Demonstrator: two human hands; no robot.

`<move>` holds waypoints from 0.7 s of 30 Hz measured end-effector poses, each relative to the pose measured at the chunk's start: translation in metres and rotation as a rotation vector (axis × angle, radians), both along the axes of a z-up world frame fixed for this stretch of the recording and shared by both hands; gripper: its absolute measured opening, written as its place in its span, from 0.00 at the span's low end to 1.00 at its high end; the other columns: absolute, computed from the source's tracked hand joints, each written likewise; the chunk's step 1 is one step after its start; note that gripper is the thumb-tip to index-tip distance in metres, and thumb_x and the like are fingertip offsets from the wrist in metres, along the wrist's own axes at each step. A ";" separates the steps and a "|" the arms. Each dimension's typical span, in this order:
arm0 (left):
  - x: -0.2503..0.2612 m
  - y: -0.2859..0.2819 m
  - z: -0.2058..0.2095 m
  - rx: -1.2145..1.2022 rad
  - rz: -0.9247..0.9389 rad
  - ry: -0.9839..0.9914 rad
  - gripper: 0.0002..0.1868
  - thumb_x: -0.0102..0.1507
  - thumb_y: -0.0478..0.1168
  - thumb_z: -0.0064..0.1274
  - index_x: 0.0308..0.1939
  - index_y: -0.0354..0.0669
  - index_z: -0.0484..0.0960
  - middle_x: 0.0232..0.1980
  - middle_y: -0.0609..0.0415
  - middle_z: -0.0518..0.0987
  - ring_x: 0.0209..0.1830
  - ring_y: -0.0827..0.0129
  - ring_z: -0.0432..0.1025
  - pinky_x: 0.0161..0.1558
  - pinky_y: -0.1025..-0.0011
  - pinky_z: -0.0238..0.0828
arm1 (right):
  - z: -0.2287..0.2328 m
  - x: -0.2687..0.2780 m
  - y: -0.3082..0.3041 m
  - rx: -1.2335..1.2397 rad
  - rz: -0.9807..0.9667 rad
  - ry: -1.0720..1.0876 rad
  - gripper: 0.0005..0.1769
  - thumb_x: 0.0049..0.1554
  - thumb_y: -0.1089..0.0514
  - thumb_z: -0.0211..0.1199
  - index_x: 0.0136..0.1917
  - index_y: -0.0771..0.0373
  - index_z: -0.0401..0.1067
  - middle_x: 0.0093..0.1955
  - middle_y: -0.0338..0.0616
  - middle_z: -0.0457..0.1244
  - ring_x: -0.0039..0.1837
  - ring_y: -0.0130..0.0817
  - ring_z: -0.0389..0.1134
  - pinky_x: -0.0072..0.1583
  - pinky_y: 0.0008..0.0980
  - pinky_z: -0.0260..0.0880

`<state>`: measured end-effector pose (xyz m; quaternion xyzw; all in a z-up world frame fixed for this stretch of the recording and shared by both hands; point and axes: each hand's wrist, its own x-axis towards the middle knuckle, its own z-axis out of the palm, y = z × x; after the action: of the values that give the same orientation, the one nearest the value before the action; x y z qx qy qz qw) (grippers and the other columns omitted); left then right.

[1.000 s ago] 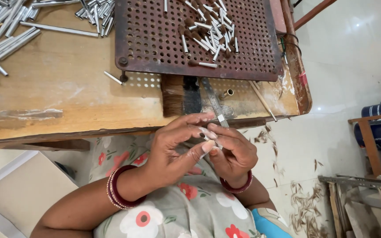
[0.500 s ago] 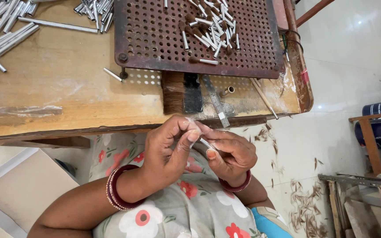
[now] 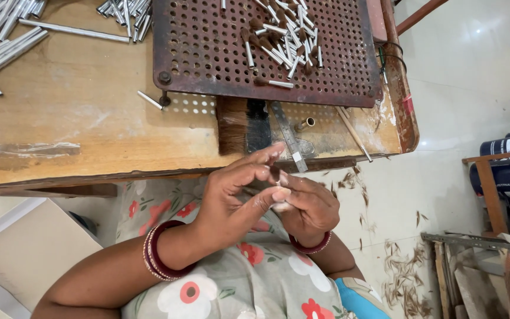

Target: The recorder applies a white paste or powder to the ends of small metal tubes and organizes them on a specialized workbench tray.

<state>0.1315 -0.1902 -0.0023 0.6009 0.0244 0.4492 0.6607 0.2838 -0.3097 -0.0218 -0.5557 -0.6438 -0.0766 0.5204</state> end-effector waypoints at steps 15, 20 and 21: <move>0.004 -0.011 -0.013 -0.110 -0.187 0.208 0.12 0.64 0.38 0.61 0.47 0.33 0.83 0.68 0.35 0.77 0.61 0.65 0.77 0.48 0.67 0.79 | -0.022 -0.003 -0.041 0.004 -0.051 0.231 0.15 0.63 0.59 0.68 0.57 0.68 0.67 0.48 0.54 0.70 0.47 0.33 0.72 0.50 0.30 0.74; 0.016 0.006 -0.023 0.407 -0.077 0.339 0.15 0.57 0.41 0.65 0.42 0.34 0.83 0.69 0.37 0.71 0.50 0.49 0.79 0.46 0.60 0.77 | -0.028 0.024 -0.046 -0.012 -0.360 0.099 0.09 0.63 0.66 0.65 0.56 0.71 0.71 0.46 0.53 0.69 0.45 0.35 0.72 0.48 0.28 0.72; 0.018 0.008 -0.029 0.518 -0.132 0.478 0.14 0.55 0.42 0.67 0.38 0.37 0.85 0.74 0.37 0.67 0.42 0.49 0.80 0.40 0.59 0.76 | -0.030 0.027 -0.046 -0.034 -0.443 0.037 0.07 0.61 0.69 0.64 0.54 0.72 0.73 0.44 0.53 0.69 0.44 0.35 0.72 0.46 0.27 0.71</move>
<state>0.1496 -0.1827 -0.0316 0.8369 0.0248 0.2433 0.4897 0.3112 -0.3559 -0.0519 -0.6935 -0.4975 -0.1678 0.4934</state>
